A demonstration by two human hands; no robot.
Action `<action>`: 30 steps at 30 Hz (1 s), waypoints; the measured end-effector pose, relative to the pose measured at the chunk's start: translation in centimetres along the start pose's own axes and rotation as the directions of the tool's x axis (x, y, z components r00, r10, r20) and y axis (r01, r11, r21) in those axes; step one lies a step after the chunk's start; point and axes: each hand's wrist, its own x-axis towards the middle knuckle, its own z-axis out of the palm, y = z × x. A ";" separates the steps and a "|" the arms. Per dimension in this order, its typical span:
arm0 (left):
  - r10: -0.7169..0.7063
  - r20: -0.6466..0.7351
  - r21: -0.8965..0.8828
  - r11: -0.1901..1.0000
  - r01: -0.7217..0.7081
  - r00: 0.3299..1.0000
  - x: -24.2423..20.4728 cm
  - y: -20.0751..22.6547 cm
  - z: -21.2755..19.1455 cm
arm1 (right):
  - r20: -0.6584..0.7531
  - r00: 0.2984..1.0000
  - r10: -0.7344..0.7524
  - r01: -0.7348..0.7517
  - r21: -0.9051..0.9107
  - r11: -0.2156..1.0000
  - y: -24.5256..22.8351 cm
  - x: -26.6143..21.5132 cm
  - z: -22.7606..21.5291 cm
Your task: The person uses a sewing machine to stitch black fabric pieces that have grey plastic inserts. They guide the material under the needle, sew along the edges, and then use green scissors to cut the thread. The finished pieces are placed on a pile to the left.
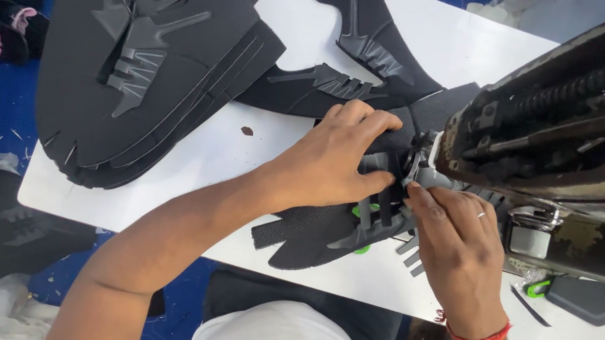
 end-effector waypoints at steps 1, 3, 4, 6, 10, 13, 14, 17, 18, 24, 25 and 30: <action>-0.001 0.001 -0.001 1.000 0.001 1.000 0.0 0.0 0.0 | 0.001 1.000 0.001 -0.001 0.000 1.000 0.1 -0.1 0.1; 0.000 0.004 -0.004 1.000 0.000 1.000 0.0 -0.1 0.0 | -0.027 1.000 -0.012 0.012 -0.001 1.000 0.3 -0.2 0.4; -0.001 0.004 -0.004 1.000 0.001 1.000 0.0 -0.1 0.0 | -0.027 1.000 -0.011 0.011 -0.001 1.000 0.5 -0.4 0.7; 0.016 -0.004 -0.002 1.000 -0.016 1.000 0.0 -0.2 0.0 | -0.090 0.995 -0.052 0.052 -0.004 0.999 0.9 -0.6 1.3; -0.012 0.018 -0.006 1.000 0.012 1.000 0.2 0.1 -0.2 | -0.141 0.985 -0.099 0.096 -0.032 0.995 1.4 -0.8 2.2; -0.015 0.024 -0.011 1.000 0.015 1.000 0.1 0.1 -0.3 | -0.175 0.977 -0.122 0.109 -0.083 0.991 1.4 -1.0 2.5; -0.016 0.022 -0.006 1.000 0.016 1.000 0.1 0.1 -0.3 | -0.186 0.972 -0.141 0.125 -0.095 0.988 1.5 -1.1 2.6; -0.015 0.024 -0.008 1.000 0.015 1.000 0.1 0.0 -0.4 | -0.190 0.968 -0.163 0.142 -0.122 0.982 1.6 -1.1 2.5; -0.013 0.027 -0.016 1.000 0.014 1.000 0.0 0.0 -0.5 | -0.183 0.969 -0.167 0.143 -0.136 0.980 1.5 -1.1 2.5; -0.026 0.037 0.001 1.000 0.026 0.999 0.2 0.5 -0.6 | -0.130 0.975 -0.183 0.169 -0.112 0.979 1.1 -0.7 1.5; -0.027 0.038 0.000 1.000 0.027 0.999 0.2 0.5 -0.5 | -0.129 0.975 -0.182 0.168 -0.111 0.979 1.0 -0.6 1.3; -0.028 -0.010 0.038 0.999 0.028 1.000 0.1 0.2 0.2 | -0.050 0.981 -0.187 0.180 -0.117 0.977 0.7 -0.6 0.7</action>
